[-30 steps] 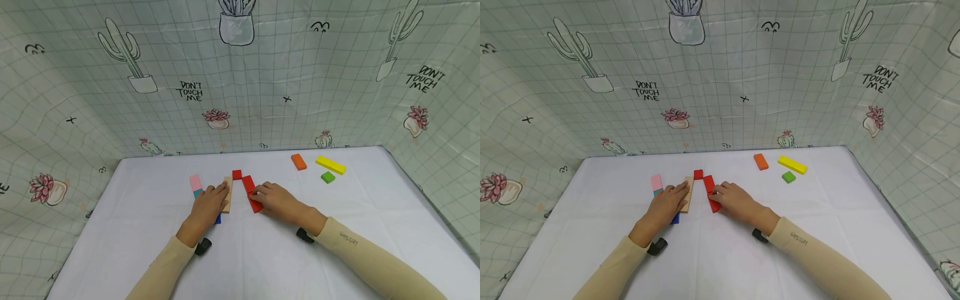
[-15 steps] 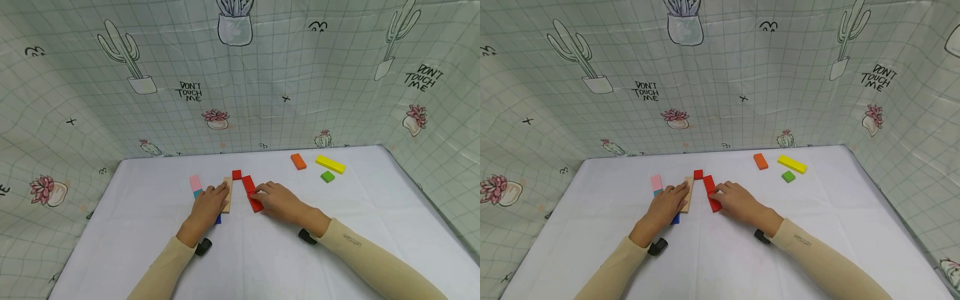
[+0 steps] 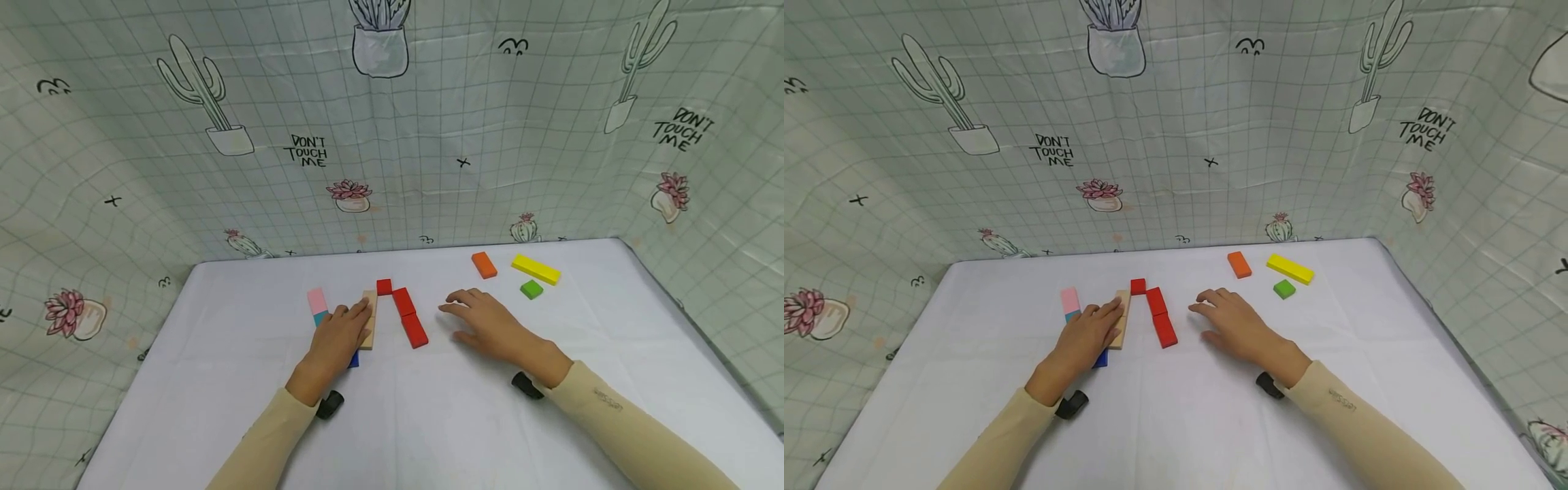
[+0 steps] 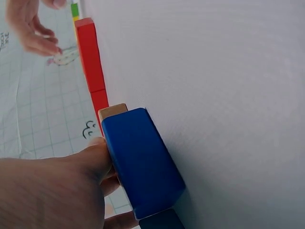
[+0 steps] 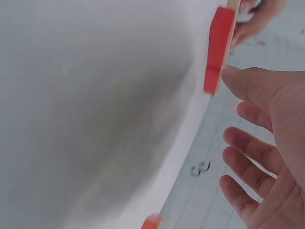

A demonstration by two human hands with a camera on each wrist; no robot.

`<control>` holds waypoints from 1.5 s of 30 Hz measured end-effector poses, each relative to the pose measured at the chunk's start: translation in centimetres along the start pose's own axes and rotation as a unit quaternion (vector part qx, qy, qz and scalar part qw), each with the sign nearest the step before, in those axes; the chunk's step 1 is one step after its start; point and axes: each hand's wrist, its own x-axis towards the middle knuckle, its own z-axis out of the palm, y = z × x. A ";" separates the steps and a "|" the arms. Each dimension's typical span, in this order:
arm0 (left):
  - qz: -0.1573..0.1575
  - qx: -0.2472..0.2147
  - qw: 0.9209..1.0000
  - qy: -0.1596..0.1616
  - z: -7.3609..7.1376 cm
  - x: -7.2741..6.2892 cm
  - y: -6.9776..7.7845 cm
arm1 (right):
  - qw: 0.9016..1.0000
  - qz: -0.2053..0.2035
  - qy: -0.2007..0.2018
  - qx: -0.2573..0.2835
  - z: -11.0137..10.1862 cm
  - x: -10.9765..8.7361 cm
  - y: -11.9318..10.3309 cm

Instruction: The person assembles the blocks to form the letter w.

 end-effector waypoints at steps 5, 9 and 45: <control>0.002 0.002 1.000 -0.001 -0.1 0.0 0.0 | 0.999 0.033 0.015 0.000 -0.5 -1.3 1.7; 0.004 0.008 1.000 -0.005 -0.1 0.1 0.0 | 0.998 0.058 0.021 -0.003 -1.0 -2.4 3.2; 0.042 0.005 0.999 0.011 -0.8 1.5 1.6 | 0.987 0.156 -0.014 -0.028 -3.4 -6.4 11.3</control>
